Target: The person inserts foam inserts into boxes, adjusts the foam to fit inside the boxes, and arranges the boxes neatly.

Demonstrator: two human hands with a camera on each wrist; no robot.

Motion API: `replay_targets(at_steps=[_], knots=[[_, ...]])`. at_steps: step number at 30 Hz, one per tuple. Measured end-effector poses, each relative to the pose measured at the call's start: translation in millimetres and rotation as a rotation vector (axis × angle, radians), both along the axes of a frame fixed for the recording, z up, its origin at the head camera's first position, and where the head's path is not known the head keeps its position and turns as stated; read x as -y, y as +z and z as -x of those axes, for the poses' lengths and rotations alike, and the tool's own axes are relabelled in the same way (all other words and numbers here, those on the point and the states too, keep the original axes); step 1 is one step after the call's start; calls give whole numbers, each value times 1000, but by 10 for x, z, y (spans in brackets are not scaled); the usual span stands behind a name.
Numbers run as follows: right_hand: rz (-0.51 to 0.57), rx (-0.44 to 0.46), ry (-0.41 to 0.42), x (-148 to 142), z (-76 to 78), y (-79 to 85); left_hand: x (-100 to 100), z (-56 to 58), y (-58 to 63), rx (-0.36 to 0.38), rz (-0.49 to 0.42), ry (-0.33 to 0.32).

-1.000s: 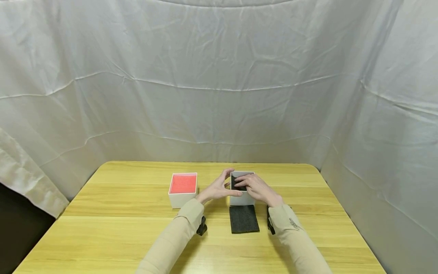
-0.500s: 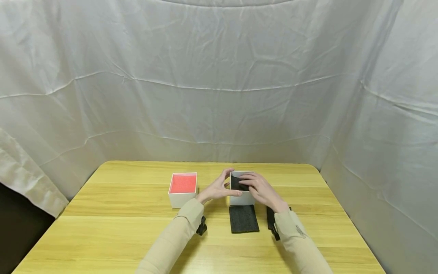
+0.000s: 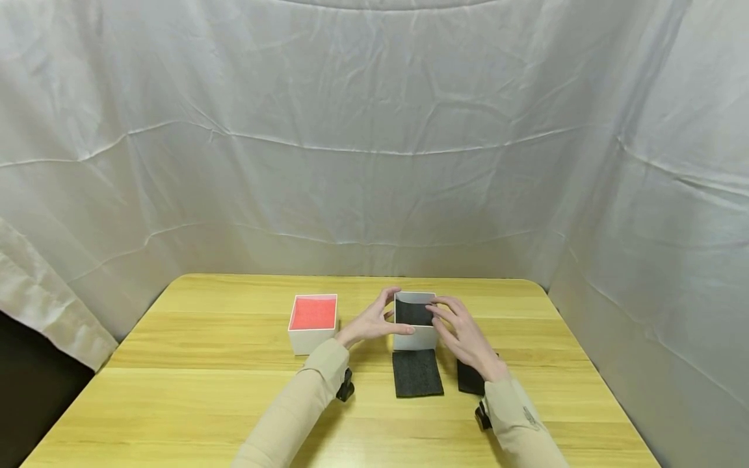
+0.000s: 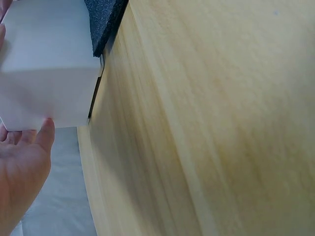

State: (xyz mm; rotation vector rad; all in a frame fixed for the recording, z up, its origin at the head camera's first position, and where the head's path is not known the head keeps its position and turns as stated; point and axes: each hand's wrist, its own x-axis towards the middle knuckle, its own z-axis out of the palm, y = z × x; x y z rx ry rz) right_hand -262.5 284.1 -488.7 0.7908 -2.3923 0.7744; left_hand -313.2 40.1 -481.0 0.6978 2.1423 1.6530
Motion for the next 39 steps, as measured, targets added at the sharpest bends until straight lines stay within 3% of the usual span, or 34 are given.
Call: replay_targets(at_steps=[4,10,13,19,31,39], knots=[[30,18,-16,-79,-57,-32,-7,1,0,-10,-6,2],[38,233,-96,-267,-186,-18,-5,-15,21,-11,2,6],[44,296,-94,-384,-245,-12,-2,-18,29,-8,6,2],[43,319,-70,-635,-336,-37,4,-15,24,1,1,1],[-7,629,-97,-965,-480,-16,11,-14,40,12,3,3],[-29,670,-55,-993,-522,-22,4,-17,41,4,16,2]])
